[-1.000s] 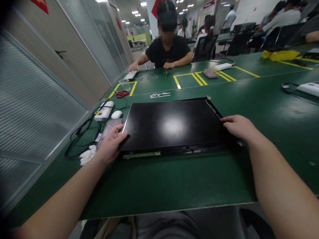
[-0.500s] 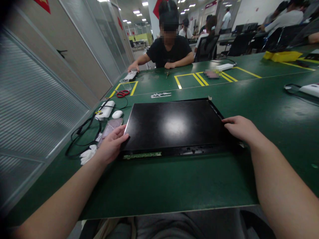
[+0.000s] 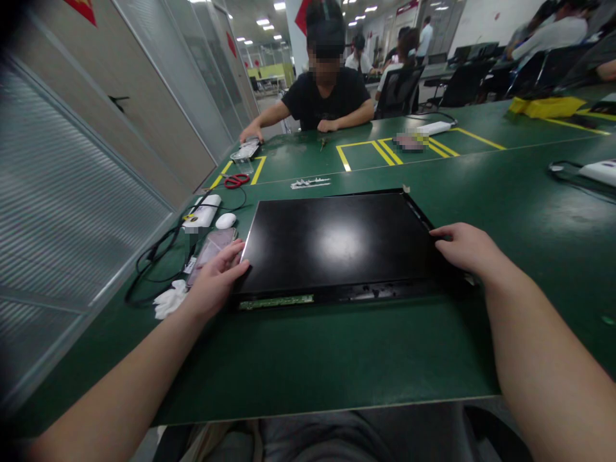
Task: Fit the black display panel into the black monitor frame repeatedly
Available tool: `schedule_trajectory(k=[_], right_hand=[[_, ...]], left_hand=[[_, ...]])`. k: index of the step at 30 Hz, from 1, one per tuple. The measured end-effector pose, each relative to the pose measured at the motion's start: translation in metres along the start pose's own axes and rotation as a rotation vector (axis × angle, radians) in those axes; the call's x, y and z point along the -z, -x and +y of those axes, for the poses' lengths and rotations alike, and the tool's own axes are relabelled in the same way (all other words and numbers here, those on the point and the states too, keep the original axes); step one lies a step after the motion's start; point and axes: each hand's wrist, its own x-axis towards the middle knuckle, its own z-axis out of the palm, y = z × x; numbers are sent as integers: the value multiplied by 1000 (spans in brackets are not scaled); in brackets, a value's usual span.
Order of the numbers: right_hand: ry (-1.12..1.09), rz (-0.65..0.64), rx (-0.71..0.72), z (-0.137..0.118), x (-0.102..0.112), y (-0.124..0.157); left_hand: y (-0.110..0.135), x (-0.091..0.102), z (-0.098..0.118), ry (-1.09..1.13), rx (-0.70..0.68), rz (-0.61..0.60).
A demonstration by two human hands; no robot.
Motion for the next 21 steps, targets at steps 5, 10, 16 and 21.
schedule_trajectory(k=[5, 10, 16, 21], right_hand=[[10, -4, -22, 0, 2, 1], [-10, -2, -34, -2, 2, 4], [-64, 9, -59, -1, 0, 3], [-138, 0, -74, 3, -3, 0]], left_hand=[[-4, 4, -9, -153, -3, -30], [-8, 9, -13, -280, -34, -87], [-12, 11, -16, -310, -30, -79], [-14, 10, -16, -339, -11, -63]])
